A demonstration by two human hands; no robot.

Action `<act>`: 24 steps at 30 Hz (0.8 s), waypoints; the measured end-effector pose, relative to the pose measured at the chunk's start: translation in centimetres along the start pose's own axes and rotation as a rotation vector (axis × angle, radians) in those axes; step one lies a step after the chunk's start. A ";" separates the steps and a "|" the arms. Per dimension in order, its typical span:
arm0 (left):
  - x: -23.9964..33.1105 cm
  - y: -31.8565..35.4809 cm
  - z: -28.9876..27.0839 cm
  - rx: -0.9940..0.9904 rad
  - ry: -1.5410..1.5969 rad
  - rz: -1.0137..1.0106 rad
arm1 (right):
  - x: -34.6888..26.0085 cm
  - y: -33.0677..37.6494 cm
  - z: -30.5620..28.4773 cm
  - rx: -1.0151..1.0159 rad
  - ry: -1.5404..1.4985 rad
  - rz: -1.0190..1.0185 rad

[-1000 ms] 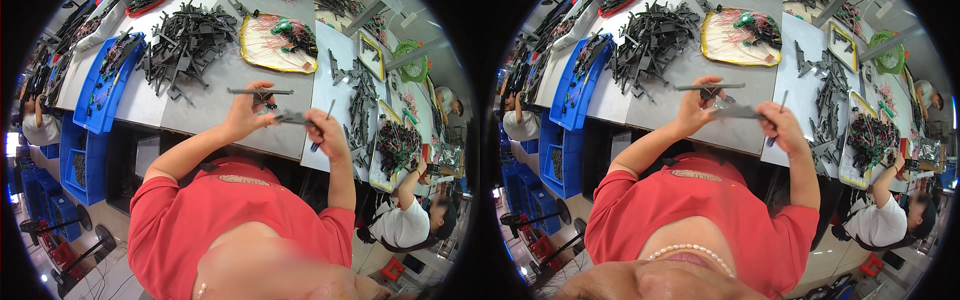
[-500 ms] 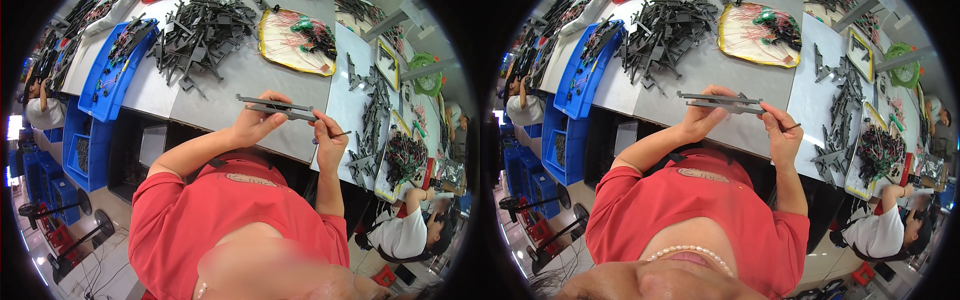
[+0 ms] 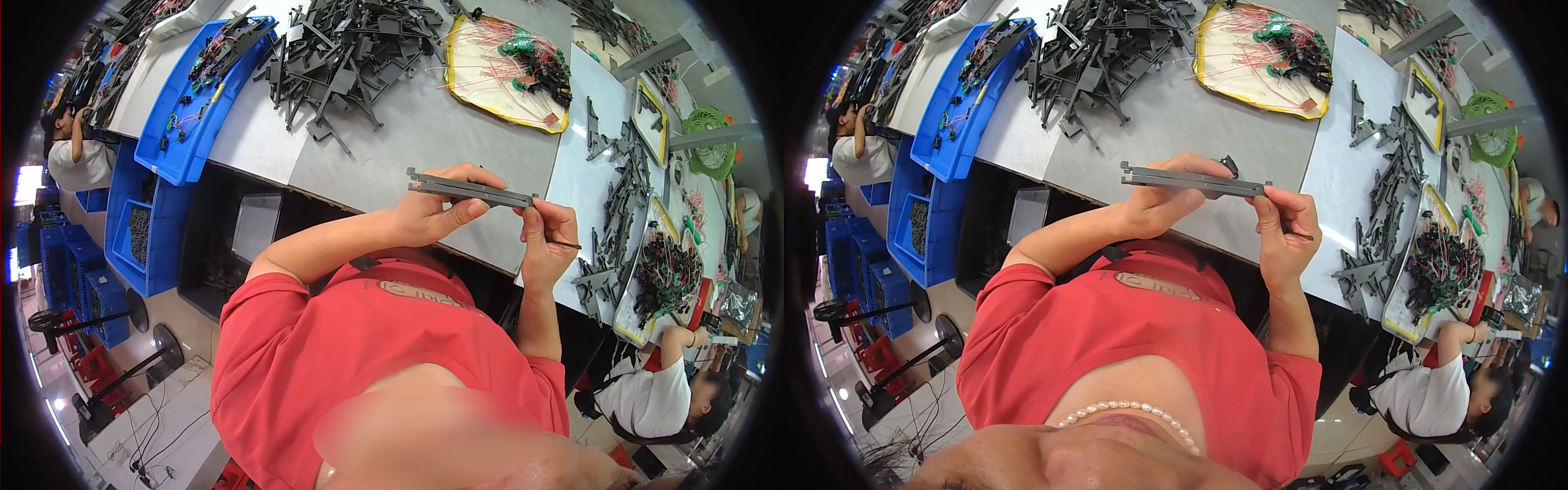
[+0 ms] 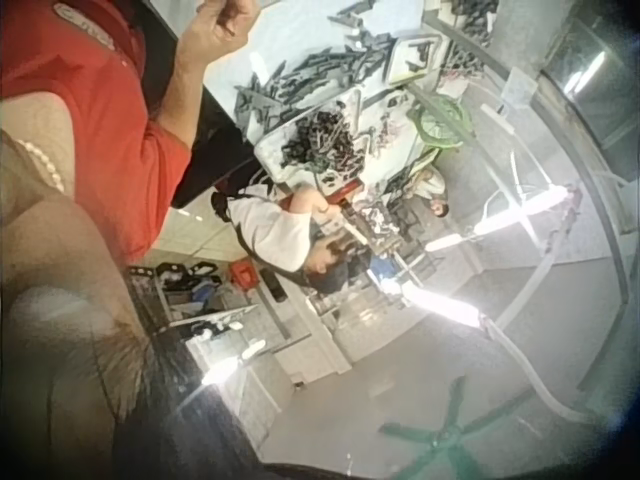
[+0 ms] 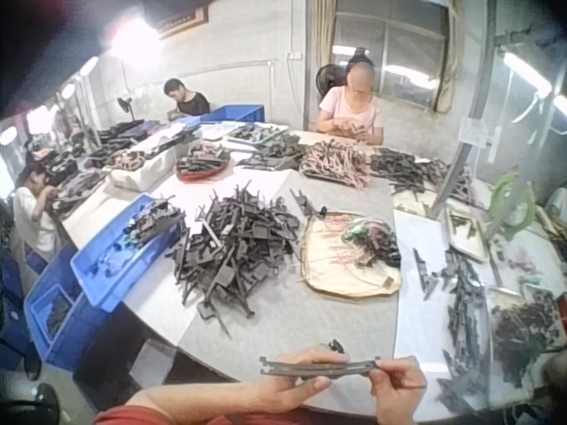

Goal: The recorder is assembling small electronic components by connecting wires to plastic parts at a workshop table.

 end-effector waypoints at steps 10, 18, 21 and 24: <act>-0.3 -0.1 0.2 -0.034 0.023 -0.024 | -0.1 1.0 -0.3 0.046 -0.023 -0.006; -0.1 0.0 0.1 -0.068 0.175 -0.034 | -0.4 1.1 -0.1 0.018 -0.050 -0.033; 0.1 -0.3 0.3 -0.136 0.114 -0.050 | -0.3 1.2 -0.3 0.014 -0.015 -0.033; 0.2 -0.1 0.5 -0.063 0.188 -0.073 | -0.5 1.2 -0.4 0.028 -0.016 -0.050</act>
Point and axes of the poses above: each hand's wrist, its own y-axis away from the middle knuckle, its own z-axis out of the palm, x = y × z, the point moved 4 cm from there along -y, towards the middle knuckle, and after that the axes turned 13 degrees about -x, right-handed, at the moved point
